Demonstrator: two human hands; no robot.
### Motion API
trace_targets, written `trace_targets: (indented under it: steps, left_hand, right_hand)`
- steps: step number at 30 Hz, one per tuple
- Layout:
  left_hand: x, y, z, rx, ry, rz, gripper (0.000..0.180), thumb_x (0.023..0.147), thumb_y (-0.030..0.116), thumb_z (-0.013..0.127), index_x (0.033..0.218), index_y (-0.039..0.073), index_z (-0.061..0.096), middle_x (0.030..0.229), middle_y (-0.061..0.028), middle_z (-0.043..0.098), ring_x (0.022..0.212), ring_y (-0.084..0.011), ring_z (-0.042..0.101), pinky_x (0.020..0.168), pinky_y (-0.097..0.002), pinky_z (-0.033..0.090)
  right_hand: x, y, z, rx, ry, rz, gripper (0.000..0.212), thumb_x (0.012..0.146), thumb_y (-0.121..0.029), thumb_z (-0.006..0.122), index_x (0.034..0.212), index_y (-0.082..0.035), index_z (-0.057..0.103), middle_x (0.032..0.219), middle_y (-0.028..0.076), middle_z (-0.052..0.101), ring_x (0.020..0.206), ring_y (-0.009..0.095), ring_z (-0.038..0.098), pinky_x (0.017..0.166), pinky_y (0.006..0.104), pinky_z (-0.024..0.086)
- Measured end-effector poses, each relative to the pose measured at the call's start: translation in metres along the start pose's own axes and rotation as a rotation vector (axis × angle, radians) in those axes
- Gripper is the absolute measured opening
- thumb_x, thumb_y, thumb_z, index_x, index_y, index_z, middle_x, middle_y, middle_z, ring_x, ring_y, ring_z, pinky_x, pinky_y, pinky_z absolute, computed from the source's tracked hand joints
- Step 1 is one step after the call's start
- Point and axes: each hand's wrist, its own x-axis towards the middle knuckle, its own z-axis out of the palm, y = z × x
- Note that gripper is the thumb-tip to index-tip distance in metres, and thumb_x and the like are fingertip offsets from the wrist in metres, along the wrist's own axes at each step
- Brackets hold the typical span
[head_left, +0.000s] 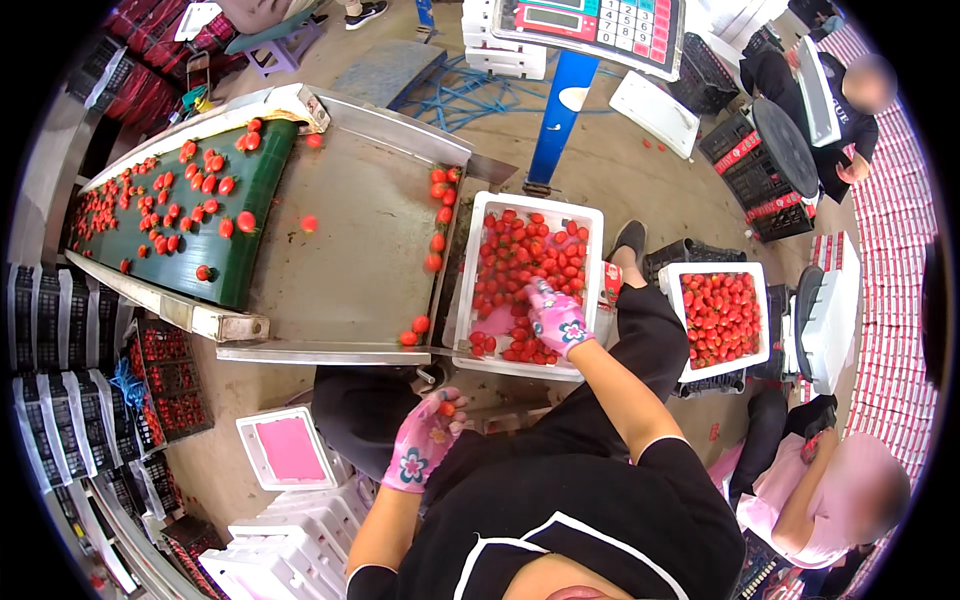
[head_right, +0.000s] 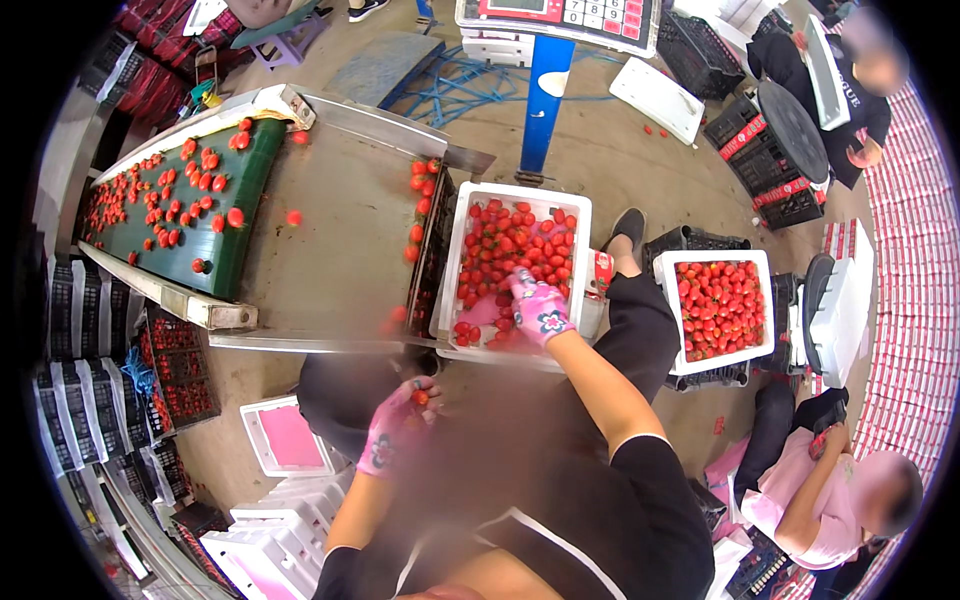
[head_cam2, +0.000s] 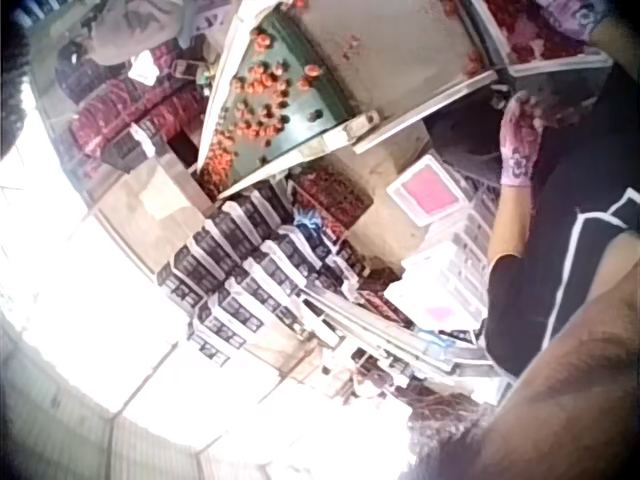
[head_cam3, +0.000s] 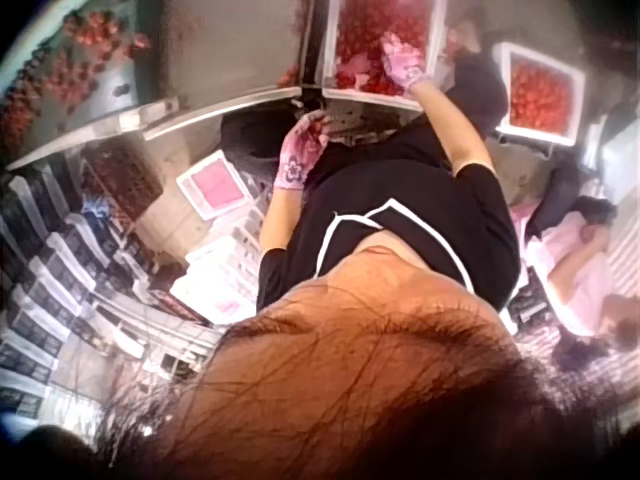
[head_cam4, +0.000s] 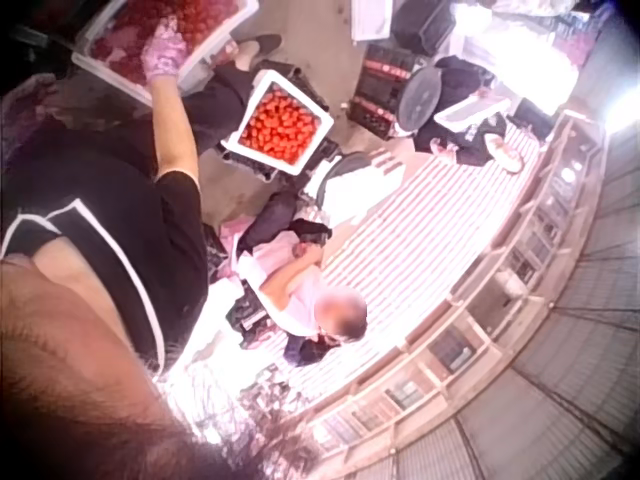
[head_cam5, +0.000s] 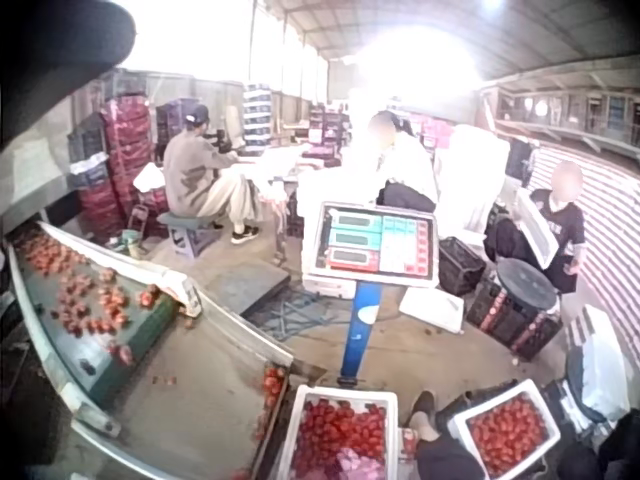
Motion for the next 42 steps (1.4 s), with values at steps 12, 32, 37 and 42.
trace_targets:
  steps: [12, 32, 37, 42]
  left_hand:
    - [0.008, 0.024, -0.008, -0.022, 0.026, 0.043, 0.024, 0.091, 0.017, 0.053, 0.105, -0.003, 0.053, 0.099, -0.0143, 0.055, 0.078, -0.0195, 0.051, 0.066, -0.0253, 0.043]
    - [0.028, 0.012, -0.026, 0.017, -0.001, 0.03, 0.024, 0.091, 0.015, 0.054, 0.107, -0.003, 0.053, 0.097, -0.016, 0.059, 0.077, -0.0228, 0.059, 0.065, -0.0284, 0.047]
    - [0.025, 0.005, -0.023, 0.078, -0.009, -0.001, 0.023, 0.091, 0.019, 0.055, 0.104, 0.0, 0.053, 0.098, -0.0114, 0.056, 0.081, -0.0185, 0.056, 0.069, -0.0263, 0.045]
    - [0.024, 0.003, -0.028, 0.065, 0.012, -0.023, 0.022, 0.092, 0.018, 0.054, 0.105, 0.0, 0.054, 0.1, -0.0116, 0.057, 0.083, -0.0185, 0.058, 0.072, -0.0272, 0.047]
  right_hand:
    - [0.033, -0.002, 0.004, 0.05, 0.265, -0.205, 0.026, 0.085, -0.012, 0.056, 0.11, -0.007, 0.059, 0.111, 0.013, 0.06, 0.103, 0.033, 0.056, 0.088, 0.0416, 0.045]
    - [0.076, -0.005, 0.02, -0.137, -0.041, 0.004, 0.031, 0.078, -0.025, 0.062, 0.102, -0.005, 0.058, 0.104, 0.016, 0.058, 0.1, 0.035, 0.055, 0.082, 0.0446, 0.046]
    - [0.071, 0.001, 0.017, 0.009, -0.085, 0.013, 0.025, 0.081, -0.025, 0.06, 0.097, -0.007, 0.056, 0.1, 0.017, 0.058, 0.091, 0.037, 0.059, 0.075, 0.0464, 0.048]
    - [0.067, -0.03, 0.028, -0.022, -0.048, -0.079, 0.025, 0.084, -0.016, 0.053, 0.109, -0.009, 0.055, 0.101, 0.017, 0.06, 0.09, 0.036, 0.06, 0.073, 0.0452, 0.048]
